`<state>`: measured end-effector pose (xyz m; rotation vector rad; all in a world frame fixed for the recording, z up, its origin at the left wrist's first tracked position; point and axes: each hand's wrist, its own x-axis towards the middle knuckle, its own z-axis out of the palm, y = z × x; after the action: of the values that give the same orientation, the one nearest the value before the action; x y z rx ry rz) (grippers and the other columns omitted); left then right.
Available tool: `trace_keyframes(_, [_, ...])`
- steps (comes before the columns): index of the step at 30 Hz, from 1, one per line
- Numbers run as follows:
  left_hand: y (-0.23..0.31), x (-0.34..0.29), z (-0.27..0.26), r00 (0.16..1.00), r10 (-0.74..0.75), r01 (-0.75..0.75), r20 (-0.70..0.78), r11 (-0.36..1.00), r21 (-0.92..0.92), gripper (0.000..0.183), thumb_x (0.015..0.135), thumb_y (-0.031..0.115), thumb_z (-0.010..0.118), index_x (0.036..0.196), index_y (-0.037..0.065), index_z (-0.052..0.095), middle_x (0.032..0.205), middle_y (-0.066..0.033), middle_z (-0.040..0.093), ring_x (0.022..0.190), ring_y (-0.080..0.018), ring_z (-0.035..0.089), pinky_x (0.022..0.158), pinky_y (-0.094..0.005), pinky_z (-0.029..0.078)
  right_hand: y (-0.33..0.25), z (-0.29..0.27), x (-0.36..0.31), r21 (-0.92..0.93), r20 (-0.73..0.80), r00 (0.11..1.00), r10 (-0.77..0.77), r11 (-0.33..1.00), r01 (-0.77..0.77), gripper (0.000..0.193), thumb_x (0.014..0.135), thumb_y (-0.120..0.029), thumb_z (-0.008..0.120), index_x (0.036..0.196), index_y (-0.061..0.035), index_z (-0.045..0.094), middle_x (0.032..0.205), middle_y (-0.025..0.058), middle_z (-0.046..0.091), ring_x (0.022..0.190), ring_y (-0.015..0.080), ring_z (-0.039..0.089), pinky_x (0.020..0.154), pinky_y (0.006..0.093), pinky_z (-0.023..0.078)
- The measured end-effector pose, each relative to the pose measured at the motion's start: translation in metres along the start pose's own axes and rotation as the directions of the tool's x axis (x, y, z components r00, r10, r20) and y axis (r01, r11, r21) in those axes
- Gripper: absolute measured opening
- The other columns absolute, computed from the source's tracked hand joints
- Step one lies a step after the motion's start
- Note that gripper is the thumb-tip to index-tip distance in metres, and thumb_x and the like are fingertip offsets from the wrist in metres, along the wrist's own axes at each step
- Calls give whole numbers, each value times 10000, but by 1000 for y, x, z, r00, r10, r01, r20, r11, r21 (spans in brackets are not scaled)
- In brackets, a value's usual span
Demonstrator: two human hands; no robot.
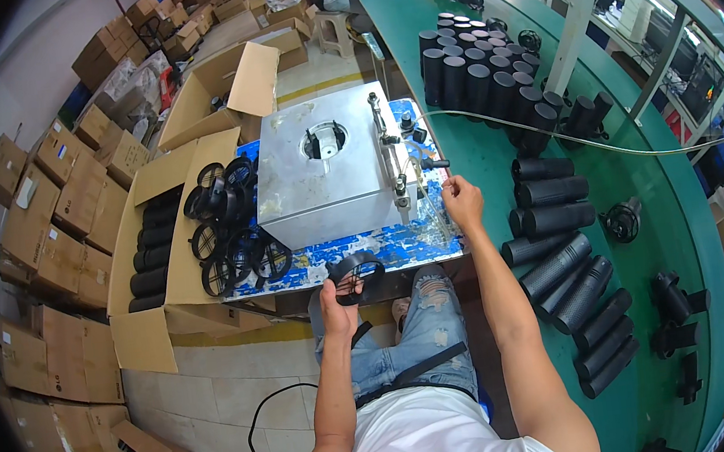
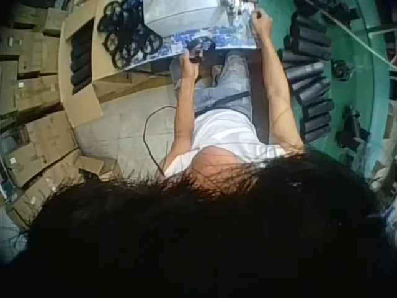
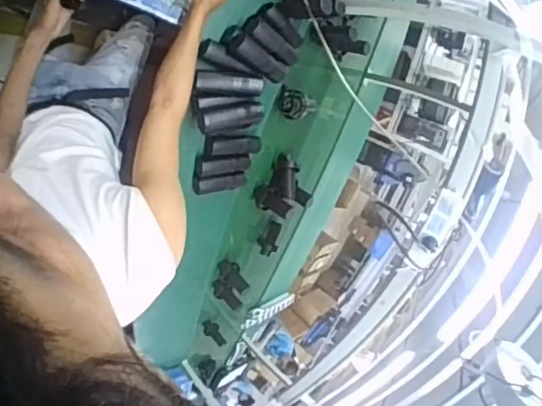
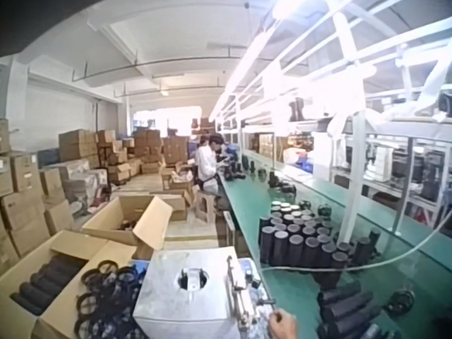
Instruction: Manually assembling or inspecting circular plastic components on a factory workbench.
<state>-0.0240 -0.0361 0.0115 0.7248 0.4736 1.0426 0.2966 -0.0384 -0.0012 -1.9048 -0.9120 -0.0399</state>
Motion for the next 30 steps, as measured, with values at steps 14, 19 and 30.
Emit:
trace_keyframes(14, [9,0,-2,1000,15,-15,-17,1000,1,269,822,-7,630,1089,-14,597,968,-73,639,871,-146,595,815,-277,467,2,0,0,8,-5,1000,-2,1000,2,128,787,-163,604,825,-56,662,626,69,624,565,170,601,564,310,458])
trace_keyframes(19, [6,2,-12,998,7,-10,-67,999,-47,274,808,-21,632,1079,-3,596,944,-74,643,859,-159,605,824,-289,473,0,0,-1,13,-7,1000,-9,1000,9,129,785,-161,602,826,-56,663,613,68,615,553,170,590,555,313,450])
trace_keyframes(30, [4,6,-19,998,-18,12,-62,995,-96,218,820,17,625,1034,3,585,917,-83,637,857,-165,597,843,-293,457,0,0,0,3,9,1000,23,1000,-23,147,758,-202,592,809,-87,667,646,98,638,609,267,631,581,377,478])
